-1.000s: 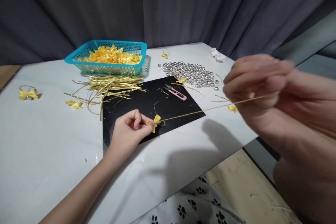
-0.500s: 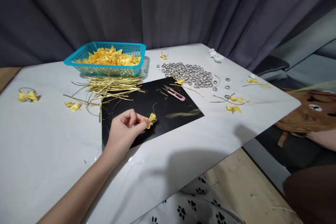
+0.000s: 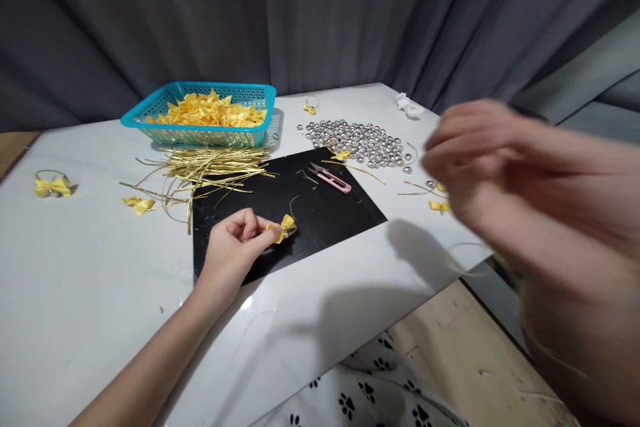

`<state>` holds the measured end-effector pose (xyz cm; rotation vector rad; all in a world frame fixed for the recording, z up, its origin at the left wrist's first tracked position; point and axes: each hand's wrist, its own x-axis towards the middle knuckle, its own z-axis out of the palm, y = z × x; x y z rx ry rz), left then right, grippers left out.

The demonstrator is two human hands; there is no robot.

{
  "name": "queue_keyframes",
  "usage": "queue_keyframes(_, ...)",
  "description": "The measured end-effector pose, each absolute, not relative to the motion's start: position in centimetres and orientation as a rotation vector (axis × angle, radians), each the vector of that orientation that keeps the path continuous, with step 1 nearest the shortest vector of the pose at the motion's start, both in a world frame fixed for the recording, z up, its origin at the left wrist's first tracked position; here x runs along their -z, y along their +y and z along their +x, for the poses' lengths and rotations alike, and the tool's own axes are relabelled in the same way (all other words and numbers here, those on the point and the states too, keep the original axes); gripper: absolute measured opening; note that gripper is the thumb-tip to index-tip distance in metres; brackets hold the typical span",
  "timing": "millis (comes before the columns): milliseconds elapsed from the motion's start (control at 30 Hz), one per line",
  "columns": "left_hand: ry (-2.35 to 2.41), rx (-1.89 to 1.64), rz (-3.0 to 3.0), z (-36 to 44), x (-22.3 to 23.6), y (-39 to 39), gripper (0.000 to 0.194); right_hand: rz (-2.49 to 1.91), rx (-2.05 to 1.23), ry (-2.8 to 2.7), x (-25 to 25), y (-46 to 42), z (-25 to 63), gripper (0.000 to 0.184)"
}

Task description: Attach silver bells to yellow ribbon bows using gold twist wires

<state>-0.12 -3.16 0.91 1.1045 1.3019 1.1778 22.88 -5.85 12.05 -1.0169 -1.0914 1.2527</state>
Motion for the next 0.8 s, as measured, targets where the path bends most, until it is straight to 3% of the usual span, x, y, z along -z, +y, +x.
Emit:
queue_keyframes(67, 1.299, -1.168, 1.117, -0.1, -1.0, -3.2, 0.039, -0.966, -1.488, -0.979, -10.7, -4.4, 21.5, 0.022)
queue_keyframes(167, 1.272, -1.144, 1.113, -0.2, -1.2, -3.1, 0.040, -1.002, -1.476, -1.278, -7.6, -2.0, 19.7, 0.011)
queue_keyframes(333, 1.284, -1.055, 1.210, -0.9, -0.9, -2.5, 0.037, -1.125, -1.476, -1.787, -4.1, 1.0, 17.1, 0.011)
queue_keyframes(567, 1.466, -0.937, 1.698, -1.8, -0.5, -2.0, 0.012, -1.137, -1.663, -1.719, -3.5, 2.7, 14.4, 0.008)
queue_keyframes(800, 1.583, -1.092, 1.646, -1.3, -1.4, -2.3, 0.021, -0.942, -1.434, -1.771, -2.7, 1.9, 15.3, 0.012)
